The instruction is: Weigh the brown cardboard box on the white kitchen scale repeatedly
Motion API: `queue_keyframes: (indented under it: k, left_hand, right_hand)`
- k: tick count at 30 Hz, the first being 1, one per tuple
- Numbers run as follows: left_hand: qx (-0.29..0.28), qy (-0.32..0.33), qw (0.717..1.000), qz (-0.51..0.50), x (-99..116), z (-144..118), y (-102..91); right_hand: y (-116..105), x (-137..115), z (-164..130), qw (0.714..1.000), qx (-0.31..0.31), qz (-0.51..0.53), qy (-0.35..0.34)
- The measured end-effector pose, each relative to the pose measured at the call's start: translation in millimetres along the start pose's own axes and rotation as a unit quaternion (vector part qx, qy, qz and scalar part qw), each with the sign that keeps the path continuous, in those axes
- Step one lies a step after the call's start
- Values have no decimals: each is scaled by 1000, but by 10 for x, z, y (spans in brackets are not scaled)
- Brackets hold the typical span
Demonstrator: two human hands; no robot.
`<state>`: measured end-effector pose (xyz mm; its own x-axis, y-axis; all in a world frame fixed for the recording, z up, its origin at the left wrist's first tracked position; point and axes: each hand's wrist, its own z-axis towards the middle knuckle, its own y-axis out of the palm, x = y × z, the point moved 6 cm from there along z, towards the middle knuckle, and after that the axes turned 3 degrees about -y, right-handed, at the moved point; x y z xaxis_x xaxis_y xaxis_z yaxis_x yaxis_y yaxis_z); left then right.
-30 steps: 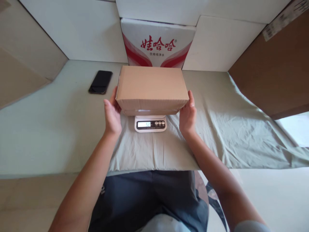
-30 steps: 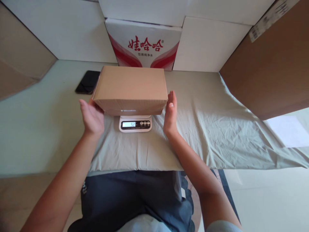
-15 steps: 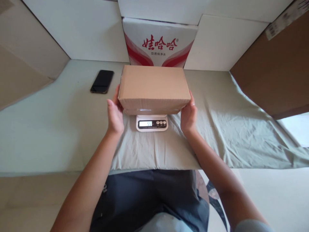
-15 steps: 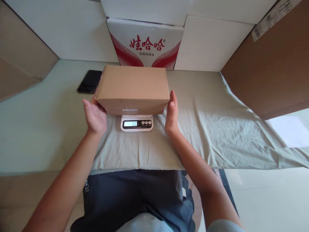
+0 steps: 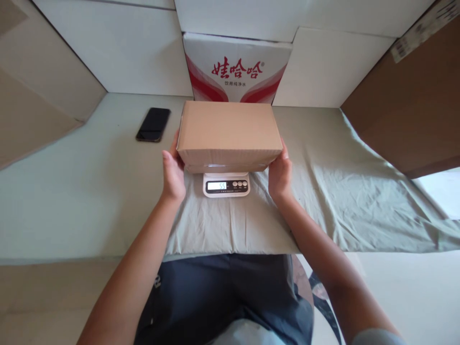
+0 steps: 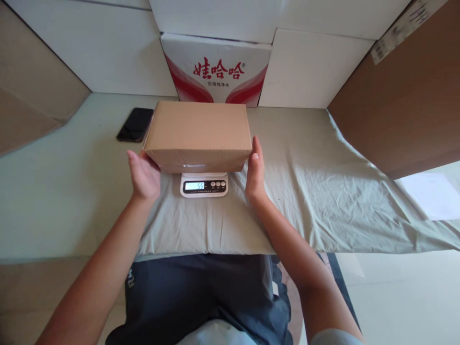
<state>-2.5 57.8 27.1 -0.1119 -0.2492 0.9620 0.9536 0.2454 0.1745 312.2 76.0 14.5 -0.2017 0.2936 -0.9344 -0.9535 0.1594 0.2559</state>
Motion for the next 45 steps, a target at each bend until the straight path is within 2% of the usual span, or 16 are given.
queue_keyframes:
  k: [7,13,15,29,38,45]
  left_hand:
    - [-2,-1,999,-32,-77,47,-57]
    - [23,23,996,-85,-201,90,-67]
    - [15,24,996,-87,-215,85,-52]
    - [4,39,997,-66,-165,48,4]
    - [7,35,997,-64,-129,24,22]
    - [-2,25,996,-85,-125,29,15]
  right_hand:
    - [14,25,4,1000,-13,-12,-6]
    - [7,51,-38,1000,-11,15,4]
    - [13,52,-48,1000,-15,20,7]
    - [130,-11,-13,998,-56,16,-32]
    - [163,-25,-43,998,-65,-15,-22]
    - [133,8,-96,995,-84,-41,-42]
